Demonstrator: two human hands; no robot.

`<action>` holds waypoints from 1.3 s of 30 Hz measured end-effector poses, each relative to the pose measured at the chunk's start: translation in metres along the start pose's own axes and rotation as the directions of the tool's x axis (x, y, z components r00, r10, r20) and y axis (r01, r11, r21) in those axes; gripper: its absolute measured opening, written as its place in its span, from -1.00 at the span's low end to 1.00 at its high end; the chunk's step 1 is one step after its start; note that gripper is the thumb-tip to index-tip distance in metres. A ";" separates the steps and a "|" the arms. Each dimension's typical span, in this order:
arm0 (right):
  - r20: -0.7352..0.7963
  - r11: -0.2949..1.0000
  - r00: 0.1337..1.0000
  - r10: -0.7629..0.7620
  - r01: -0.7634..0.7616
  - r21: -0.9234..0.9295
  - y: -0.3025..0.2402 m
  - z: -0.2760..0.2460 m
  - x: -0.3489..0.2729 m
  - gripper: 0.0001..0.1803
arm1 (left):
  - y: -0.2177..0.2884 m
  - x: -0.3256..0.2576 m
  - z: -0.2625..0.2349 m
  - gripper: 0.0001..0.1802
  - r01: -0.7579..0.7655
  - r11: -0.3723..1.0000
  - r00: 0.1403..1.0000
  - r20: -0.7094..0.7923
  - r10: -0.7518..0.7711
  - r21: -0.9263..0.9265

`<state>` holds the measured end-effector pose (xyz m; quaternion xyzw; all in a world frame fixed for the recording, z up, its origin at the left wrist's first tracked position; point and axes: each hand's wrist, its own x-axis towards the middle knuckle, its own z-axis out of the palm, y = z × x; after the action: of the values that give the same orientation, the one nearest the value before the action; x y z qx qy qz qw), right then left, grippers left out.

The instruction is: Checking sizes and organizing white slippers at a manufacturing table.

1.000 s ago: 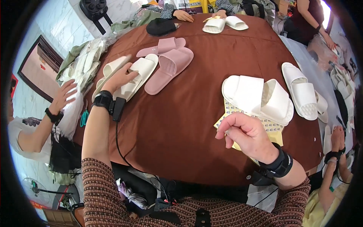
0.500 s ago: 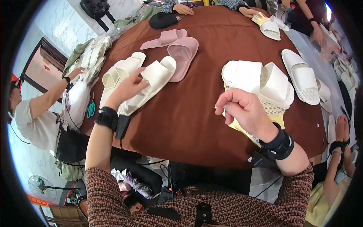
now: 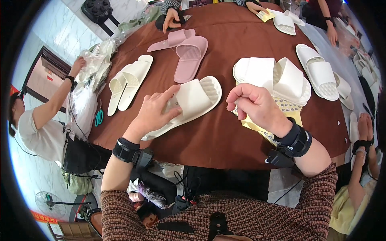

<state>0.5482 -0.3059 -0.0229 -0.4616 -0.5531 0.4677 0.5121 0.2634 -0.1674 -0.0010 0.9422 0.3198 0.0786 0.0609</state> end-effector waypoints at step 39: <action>0.036 0.993 0.994 0.106 -0.103 -0.063 0.002 0.006 0.003 -0.81 | -0.005 0.000 -0.002 -0.24 0.050 0.993 0.999 0.027 -0.047 -0.105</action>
<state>0.5417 -0.3031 -0.0248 -0.4962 -0.5522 0.4856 0.4616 0.2606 -0.1632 0.0000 0.9305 0.3373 0.0822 0.1163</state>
